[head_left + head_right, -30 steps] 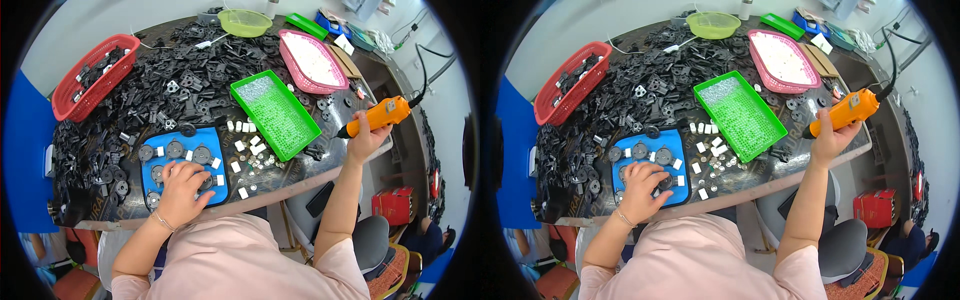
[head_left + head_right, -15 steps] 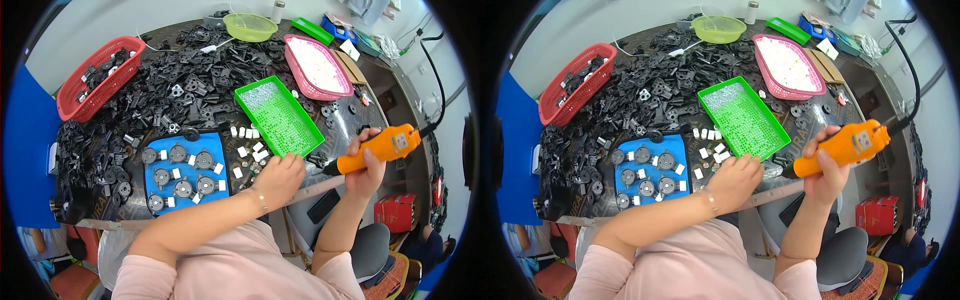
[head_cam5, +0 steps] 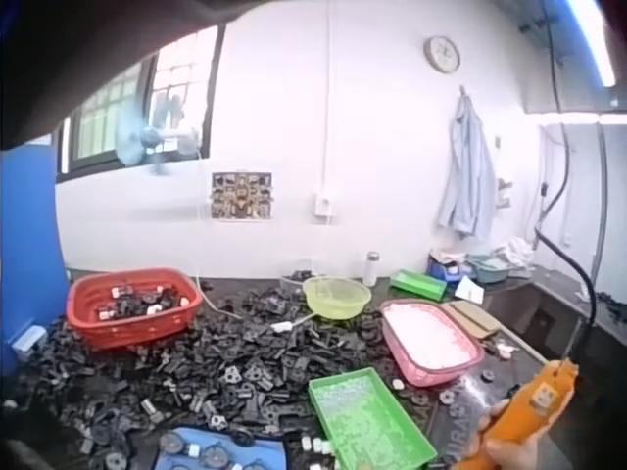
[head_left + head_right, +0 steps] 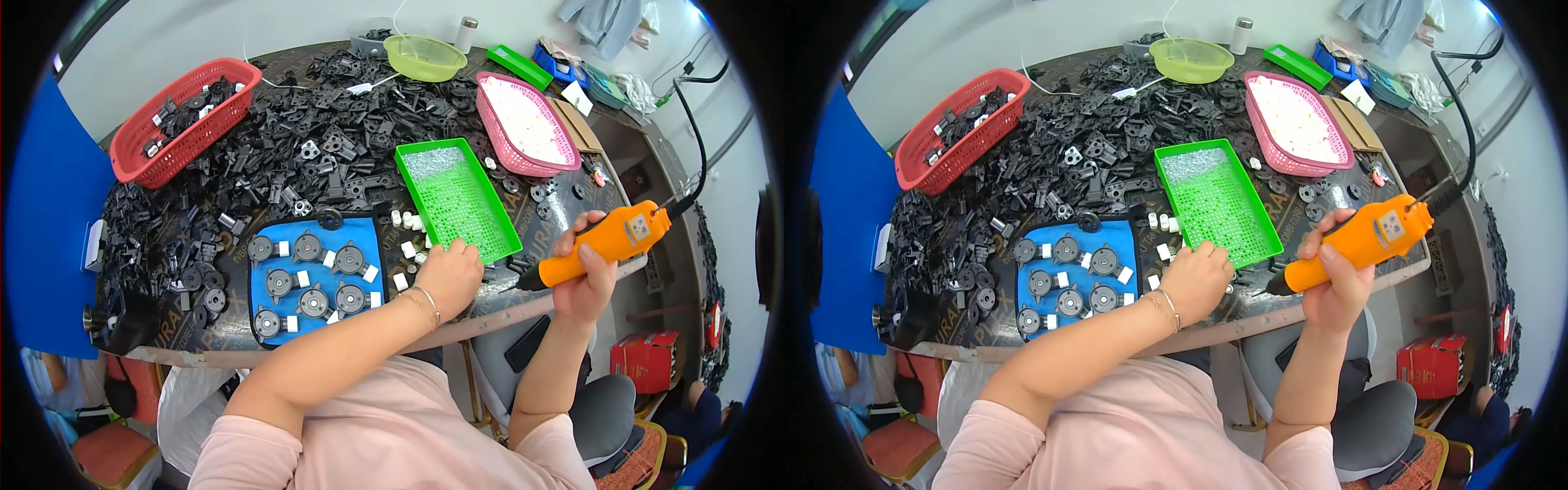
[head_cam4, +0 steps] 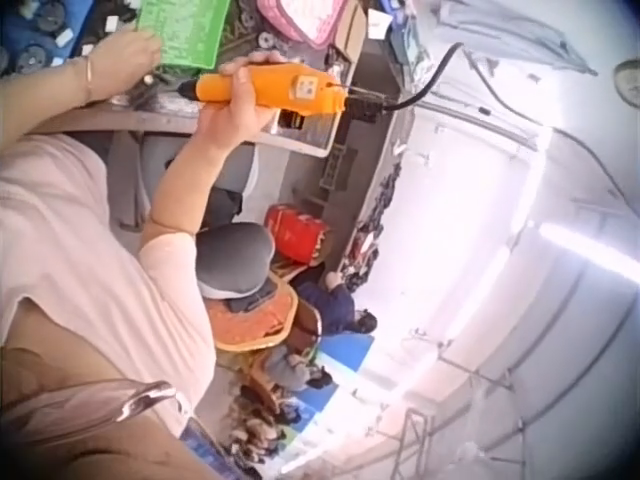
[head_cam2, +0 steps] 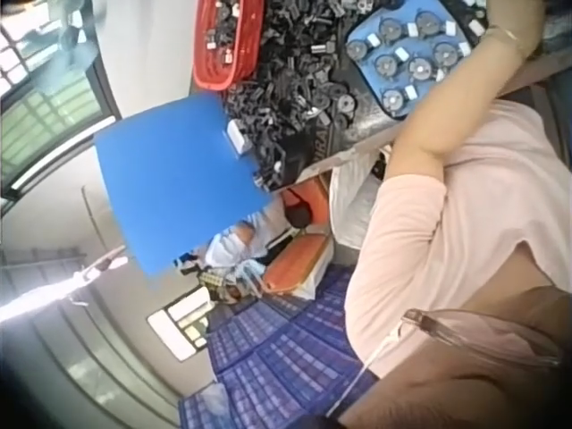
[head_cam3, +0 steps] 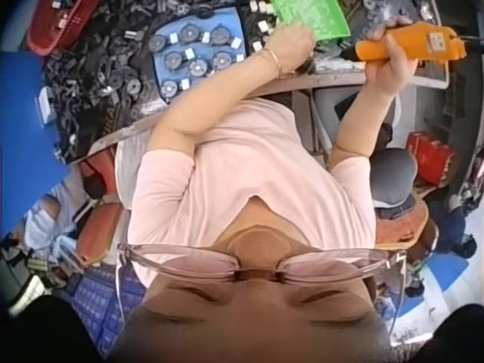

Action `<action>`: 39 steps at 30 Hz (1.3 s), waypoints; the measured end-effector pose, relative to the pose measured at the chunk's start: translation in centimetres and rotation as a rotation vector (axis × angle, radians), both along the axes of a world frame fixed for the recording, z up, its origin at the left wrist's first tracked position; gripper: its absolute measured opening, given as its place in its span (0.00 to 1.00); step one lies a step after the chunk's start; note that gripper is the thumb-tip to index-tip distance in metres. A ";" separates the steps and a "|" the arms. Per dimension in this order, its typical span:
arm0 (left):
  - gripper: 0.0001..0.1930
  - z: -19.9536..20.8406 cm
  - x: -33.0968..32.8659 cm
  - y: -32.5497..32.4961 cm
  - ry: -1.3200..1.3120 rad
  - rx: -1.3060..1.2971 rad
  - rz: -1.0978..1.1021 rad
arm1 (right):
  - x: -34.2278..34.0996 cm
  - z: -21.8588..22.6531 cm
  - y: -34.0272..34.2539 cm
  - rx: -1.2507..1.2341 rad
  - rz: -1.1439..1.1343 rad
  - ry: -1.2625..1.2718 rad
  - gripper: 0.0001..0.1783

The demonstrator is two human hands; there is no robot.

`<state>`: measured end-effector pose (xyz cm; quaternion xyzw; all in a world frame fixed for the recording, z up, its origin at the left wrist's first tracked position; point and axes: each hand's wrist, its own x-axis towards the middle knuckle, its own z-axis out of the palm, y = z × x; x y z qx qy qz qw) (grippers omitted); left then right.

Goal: Assembling small black plastic parts and securing them with screws using an electric screwdriver.

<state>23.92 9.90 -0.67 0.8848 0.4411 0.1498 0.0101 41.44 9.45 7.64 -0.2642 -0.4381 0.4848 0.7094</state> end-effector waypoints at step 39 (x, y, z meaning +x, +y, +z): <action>0.09 4.3 -6.4 -5.9 -0.587 -0.001 -0.162 | 3.7 0.4 -2.3 0.014 -0.143 -0.021 0.24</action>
